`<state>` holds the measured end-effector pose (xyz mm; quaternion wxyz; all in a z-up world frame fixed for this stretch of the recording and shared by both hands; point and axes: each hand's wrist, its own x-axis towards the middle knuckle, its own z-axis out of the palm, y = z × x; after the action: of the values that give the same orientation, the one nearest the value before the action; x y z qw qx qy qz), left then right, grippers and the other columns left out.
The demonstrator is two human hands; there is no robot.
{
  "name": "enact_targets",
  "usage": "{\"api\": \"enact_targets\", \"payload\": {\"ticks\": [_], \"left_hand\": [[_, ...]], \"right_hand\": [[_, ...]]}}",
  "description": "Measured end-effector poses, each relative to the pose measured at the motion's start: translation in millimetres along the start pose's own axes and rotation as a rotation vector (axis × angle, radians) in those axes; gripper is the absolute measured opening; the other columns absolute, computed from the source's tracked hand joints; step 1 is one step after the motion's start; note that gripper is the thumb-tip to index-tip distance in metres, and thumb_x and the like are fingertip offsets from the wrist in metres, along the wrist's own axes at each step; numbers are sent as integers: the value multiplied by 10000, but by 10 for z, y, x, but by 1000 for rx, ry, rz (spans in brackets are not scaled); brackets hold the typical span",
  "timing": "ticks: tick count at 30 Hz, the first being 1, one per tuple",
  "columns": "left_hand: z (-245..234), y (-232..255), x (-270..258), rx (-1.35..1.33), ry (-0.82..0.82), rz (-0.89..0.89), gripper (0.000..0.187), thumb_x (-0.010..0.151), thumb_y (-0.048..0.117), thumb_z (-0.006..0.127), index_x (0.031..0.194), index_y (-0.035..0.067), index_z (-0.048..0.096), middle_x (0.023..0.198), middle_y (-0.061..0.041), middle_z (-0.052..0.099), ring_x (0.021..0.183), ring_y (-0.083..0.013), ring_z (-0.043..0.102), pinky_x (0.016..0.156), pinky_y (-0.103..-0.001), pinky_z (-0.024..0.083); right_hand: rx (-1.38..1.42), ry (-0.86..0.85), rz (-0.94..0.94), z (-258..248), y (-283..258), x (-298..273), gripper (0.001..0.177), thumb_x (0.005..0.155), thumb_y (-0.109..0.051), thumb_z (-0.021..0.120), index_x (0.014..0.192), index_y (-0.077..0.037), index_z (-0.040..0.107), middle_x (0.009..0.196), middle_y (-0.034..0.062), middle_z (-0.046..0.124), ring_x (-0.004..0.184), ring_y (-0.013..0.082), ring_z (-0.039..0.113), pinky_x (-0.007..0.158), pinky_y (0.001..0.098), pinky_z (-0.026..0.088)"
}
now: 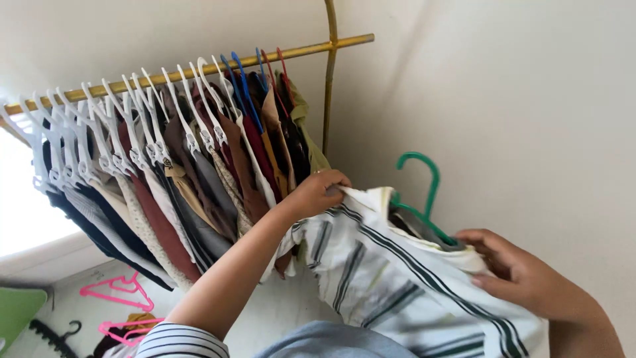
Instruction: The person is hanging clothes onto hangers and placing them on a garment rack.
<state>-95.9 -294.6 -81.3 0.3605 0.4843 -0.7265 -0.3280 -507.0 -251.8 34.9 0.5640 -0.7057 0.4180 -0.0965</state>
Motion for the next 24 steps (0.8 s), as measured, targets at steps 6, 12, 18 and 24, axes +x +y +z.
{"api": "enact_targets", "payload": {"ticks": [6,12,18,24], "left_hand": [[248,-878,384,-204,8,-436,871,902,458,700,1605,151,288,1442,-185,605,1359,-327,557,1122,-399,439],[116,-1099,327,-674,201,-648,1047,920,441,695,1651,180,-9,1725,-129,83,1564,-309,188,1230,-452,297],[136,-942,152,-299,172,-776,1052,916,493,644,1632,233,-81,1724,-92,-48,1591,-290,35,1246,-445,188],[113,-964,23,-186,134,-736,994,911,476,668,1656,262,44,1727,-119,-74,1594,-316,30,1252,-458,185]], "right_hand": [[380,177,125,-659,646,41,744,818,23,681,1524,-48,457,1268,203,676,1081,285,654,908,436,544],[467,394,64,-666,239,239,710,771,15,601,1478,22,534,1287,190,677,1111,266,681,937,390,526],[231,512,70,-649,-8,608,670,751,58,573,1418,7,532,1251,152,667,1096,208,650,921,341,508],[153,545,67,-628,-91,1104,669,767,69,589,1424,-44,535,1200,126,669,1005,192,637,858,342,522]]}}
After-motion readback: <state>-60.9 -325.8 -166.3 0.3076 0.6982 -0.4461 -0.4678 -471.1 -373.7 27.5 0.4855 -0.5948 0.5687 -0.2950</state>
